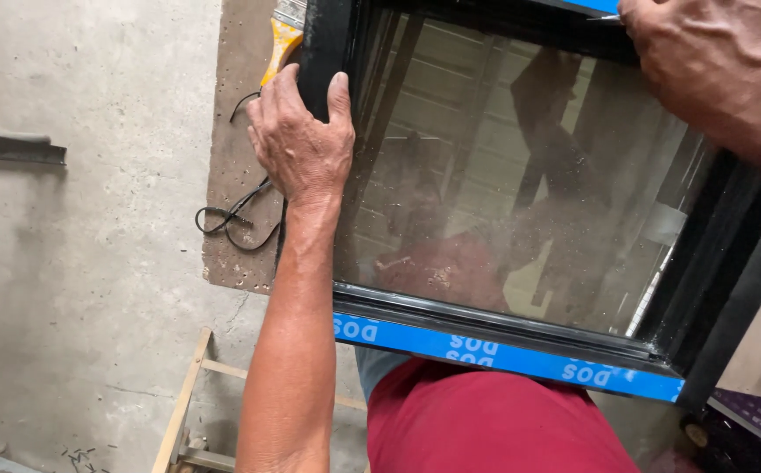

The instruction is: Trimming excess material from a window frame using a utility knife

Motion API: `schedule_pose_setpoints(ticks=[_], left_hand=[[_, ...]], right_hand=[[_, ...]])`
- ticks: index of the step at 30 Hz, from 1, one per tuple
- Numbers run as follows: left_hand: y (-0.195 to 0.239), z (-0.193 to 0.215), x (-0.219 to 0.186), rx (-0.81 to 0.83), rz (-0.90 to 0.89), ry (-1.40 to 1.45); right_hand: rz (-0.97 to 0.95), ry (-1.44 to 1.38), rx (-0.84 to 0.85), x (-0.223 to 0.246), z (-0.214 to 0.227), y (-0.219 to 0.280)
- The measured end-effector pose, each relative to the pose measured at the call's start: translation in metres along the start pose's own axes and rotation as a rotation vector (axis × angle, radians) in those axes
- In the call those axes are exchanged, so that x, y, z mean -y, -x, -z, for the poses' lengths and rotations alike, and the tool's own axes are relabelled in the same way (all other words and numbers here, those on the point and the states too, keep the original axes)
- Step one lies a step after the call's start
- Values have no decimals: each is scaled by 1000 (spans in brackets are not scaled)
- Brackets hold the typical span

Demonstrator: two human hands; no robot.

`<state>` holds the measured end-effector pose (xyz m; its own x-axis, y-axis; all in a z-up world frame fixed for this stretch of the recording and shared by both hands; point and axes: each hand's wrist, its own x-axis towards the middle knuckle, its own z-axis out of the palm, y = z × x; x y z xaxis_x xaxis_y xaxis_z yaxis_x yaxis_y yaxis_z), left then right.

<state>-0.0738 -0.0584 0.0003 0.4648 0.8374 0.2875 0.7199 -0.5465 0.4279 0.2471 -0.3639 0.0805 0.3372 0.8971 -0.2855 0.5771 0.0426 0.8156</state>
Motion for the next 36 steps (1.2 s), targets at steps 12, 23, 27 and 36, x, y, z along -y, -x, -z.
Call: schedule_pose_setpoints(ticks=[12, 23, 27, 36], left_hand=[[-2, 2, 0, -23, -56, -13], [-1, 8, -2, -51, -167, -20], [-1, 2, 5, -82, -214, -25], [-1, 0, 8, -101, -242, -35]], right_hand=[[-123, -238, -46, 21, -52, 21], [-165, -259, -47, 13, -94, 83], [-141, -135, -30, 4, -96, 96], [-153, -119, -52, -5, -128, 124]])
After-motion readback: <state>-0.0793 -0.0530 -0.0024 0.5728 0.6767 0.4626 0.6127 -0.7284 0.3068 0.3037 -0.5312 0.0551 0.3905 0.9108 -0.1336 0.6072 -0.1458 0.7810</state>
